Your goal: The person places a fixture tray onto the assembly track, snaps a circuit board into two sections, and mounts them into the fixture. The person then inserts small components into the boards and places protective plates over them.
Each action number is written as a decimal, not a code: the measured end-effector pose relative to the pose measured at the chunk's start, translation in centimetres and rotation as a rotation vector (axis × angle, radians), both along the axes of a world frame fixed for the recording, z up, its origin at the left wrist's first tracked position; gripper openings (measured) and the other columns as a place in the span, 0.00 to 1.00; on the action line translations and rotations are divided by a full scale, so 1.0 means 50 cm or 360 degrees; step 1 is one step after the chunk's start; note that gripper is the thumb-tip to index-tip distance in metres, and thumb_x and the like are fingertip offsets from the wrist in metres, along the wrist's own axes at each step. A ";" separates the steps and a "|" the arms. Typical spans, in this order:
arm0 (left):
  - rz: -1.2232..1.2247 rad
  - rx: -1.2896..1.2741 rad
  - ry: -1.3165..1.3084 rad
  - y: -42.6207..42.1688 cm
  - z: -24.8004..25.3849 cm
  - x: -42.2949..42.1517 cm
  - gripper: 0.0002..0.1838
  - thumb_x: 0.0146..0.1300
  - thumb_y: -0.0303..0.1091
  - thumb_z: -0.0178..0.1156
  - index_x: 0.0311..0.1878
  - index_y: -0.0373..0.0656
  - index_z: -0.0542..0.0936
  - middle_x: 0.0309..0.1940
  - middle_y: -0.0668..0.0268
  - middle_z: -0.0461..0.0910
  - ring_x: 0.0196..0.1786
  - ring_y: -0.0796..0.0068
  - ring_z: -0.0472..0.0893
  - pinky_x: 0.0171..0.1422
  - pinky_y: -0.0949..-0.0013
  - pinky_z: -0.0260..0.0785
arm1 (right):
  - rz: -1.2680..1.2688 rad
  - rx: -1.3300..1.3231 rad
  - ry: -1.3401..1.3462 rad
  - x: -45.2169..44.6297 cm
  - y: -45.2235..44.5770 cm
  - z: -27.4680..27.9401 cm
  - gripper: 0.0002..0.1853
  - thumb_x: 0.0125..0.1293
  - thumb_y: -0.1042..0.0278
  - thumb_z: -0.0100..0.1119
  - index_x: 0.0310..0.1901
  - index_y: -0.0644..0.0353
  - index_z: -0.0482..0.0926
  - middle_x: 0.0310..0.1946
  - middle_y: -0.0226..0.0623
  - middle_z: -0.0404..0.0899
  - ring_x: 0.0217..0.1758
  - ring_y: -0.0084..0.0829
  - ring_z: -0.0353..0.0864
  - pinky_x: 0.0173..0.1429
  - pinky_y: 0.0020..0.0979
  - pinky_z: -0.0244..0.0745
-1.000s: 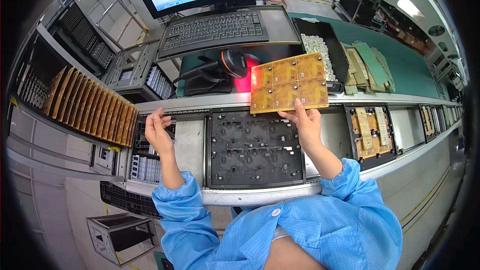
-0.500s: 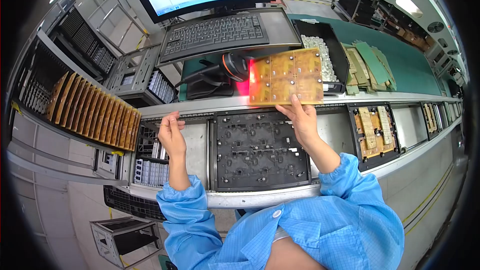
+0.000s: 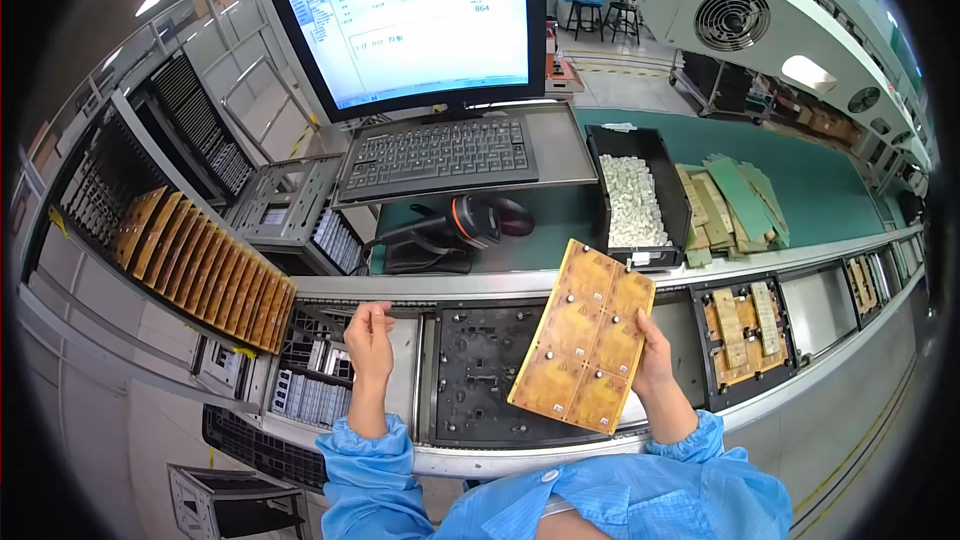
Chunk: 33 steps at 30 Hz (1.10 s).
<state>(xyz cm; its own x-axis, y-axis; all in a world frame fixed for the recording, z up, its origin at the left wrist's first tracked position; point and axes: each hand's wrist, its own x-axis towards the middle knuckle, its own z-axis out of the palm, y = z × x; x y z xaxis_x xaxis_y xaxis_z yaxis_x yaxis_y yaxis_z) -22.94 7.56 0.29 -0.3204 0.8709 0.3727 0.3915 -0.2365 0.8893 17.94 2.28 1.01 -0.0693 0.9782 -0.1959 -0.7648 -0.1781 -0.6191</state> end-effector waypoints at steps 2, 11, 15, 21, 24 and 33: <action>-0.0015 -0.0062 0.0061 -0.002 0.003 0.005 0.15 0.78 0.35 0.50 0.42 0.34 0.82 0.36 0.63 0.86 0.33 0.78 0.82 0.39 0.74 0.75 | 0.0085 0.0040 -0.0002 0.005 0.001 -0.016 0.28 0.78 0.52 0.47 0.71 0.62 0.65 0.66 0.46 0.74 0.67 0.43 0.77 0.68 0.47 0.74; -0.0029 -0.0133 0.0103 0.004 -0.004 0.005 0.15 0.78 0.35 0.49 0.42 0.34 0.82 0.38 0.61 0.86 0.34 0.77 0.82 0.39 0.74 0.76 | 0.0134 0.0018 -0.0009 -0.002 -0.010 -0.009 0.31 0.80 0.43 0.40 0.72 0.59 0.65 0.67 0.44 0.73 0.67 0.42 0.76 0.68 0.45 0.74; -0.0048 -0.0141 0.0134 0.005 -0.007 0.004 0.15 0.78 0.35 0.50 0.42 0.34 0.81 0.38 0.61 0.86 0.34 0.77 0.83 0.40 0.74 0.76 | 0.0151 0.0029 0.0000 -0.006 -0.010 -0.009 0.31 0.80 0.42 0.40 0.72 0.58 0.65 0.67 0.43 0.73 0.68 0.41 0.76 0.69 0.44 0.74; -0.0228 -0.0097 0.0058 0.003 -0.007 0.000 0.13 0.76 0.36 0.53 0.46 0.36 0.80 0.41 0.60 0.86 0.39 0.76 0.84 0.44 0.73 0.76 | 0.0097 0.0083 -0.0123 -0.026 -0.019 0.019 0.30 0.80 0.43 0.43 0.65 0.64 0.71 0.59 0.42 0.79 0.59 0.33 0.81 0.63 0.35 0.77; -0.0575 -0.0099 -0.0402 -0.014 0.022 0.014 0.18 0.74 0.40 0.56 0.59 0.37 0.75 0.55 0.55 0.81 0.55 0.68 0.81 0.59 0.66 0.73 | 0.0079 0.0190 -0.0328 -0.036 -0.033 0.013 0.29 0.80 0.44 0.44 0.62 0.66 0.74 0.54 0.40 0.82 0.54 0.29 0.83 0.59 0.31 0.78; -0.1146 -0.0391 -0.0623 -0.208 0.123 0.308 0.35 0.63 0.20 0.68 0.71 0.37 0.64 0.67 0.56 0.73 0.67 0.67 0.75 0.71 0.62 0.69 | 0.0192 0.0571 -0.0584 -0.062 -0.085 0.020 0.27 0.80 0.48 0.47 0.60 0.69 0.75 0.54 0.37 0.82 0.56 0.25 0.79 0.59 0.29 0.75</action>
<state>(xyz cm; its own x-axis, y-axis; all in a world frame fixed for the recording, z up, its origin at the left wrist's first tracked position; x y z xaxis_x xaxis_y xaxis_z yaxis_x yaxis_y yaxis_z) -7.56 -2.85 6.44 0.2761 0.9530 0.1246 -0.1262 -0.0925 0.9877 14.84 -1.96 1.99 -0.1754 0.9775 0.1173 -0.4737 0.0207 -0.8805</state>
